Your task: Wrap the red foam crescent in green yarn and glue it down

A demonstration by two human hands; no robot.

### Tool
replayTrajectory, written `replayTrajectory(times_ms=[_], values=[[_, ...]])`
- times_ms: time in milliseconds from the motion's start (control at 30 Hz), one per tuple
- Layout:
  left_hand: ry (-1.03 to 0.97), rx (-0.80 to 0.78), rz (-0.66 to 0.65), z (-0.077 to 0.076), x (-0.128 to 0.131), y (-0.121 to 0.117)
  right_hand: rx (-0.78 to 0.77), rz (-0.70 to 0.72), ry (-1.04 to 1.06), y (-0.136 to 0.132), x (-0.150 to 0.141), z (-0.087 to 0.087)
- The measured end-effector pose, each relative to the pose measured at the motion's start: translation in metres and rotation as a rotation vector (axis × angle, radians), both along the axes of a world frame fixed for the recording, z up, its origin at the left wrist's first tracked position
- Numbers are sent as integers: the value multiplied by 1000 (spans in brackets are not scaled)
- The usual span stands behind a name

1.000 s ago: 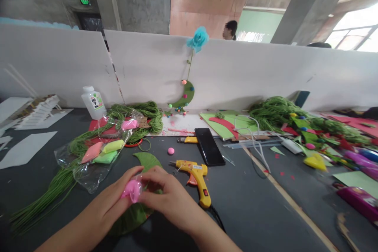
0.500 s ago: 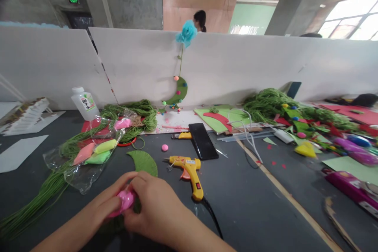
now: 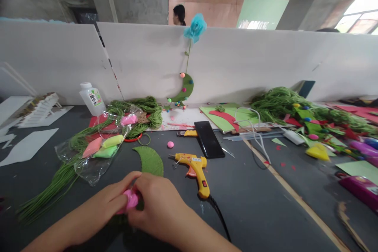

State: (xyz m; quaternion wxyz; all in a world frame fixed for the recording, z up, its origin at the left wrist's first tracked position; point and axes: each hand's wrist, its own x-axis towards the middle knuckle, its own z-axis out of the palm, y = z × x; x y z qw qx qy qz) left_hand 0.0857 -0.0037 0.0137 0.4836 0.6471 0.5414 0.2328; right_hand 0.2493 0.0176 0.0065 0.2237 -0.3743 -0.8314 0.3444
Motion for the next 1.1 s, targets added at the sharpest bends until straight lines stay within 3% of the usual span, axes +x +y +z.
replayTrajectory(times_ms=[167,233,300,400,500,633,733,867,933,1000,1100], values=[[-312,-316,-18,21,6,2,-195,-30,281,1,-3,-6],[-366,-418,42,28,7,3,-381,-73,428,3,-3,-6],[-345,-422,117,29,6,3,-599,-97,583,6,-2,-5],[-223,-250,218,23,-4,9,-818,-165,839,15,6,0],[43,94,299,7,-18,22,-810,-249,1006,26,19,8],[451,304,187,-24,-31,38,-730,-274,899,34,26,8],[567,347,123,-41,-35,41,-627,-258,758,33,23,2],[630,475,171,-37,-36,36,-593,-224,668,28,17,0],[510,535,250,-26,-29,31,-485,-214,601,25,15,1],[167,448,326,-14,-15,23,-268,-209,511,20,11,0],[-629,-99,326,-2,10,11,55,-179,421,9,2,-5]])
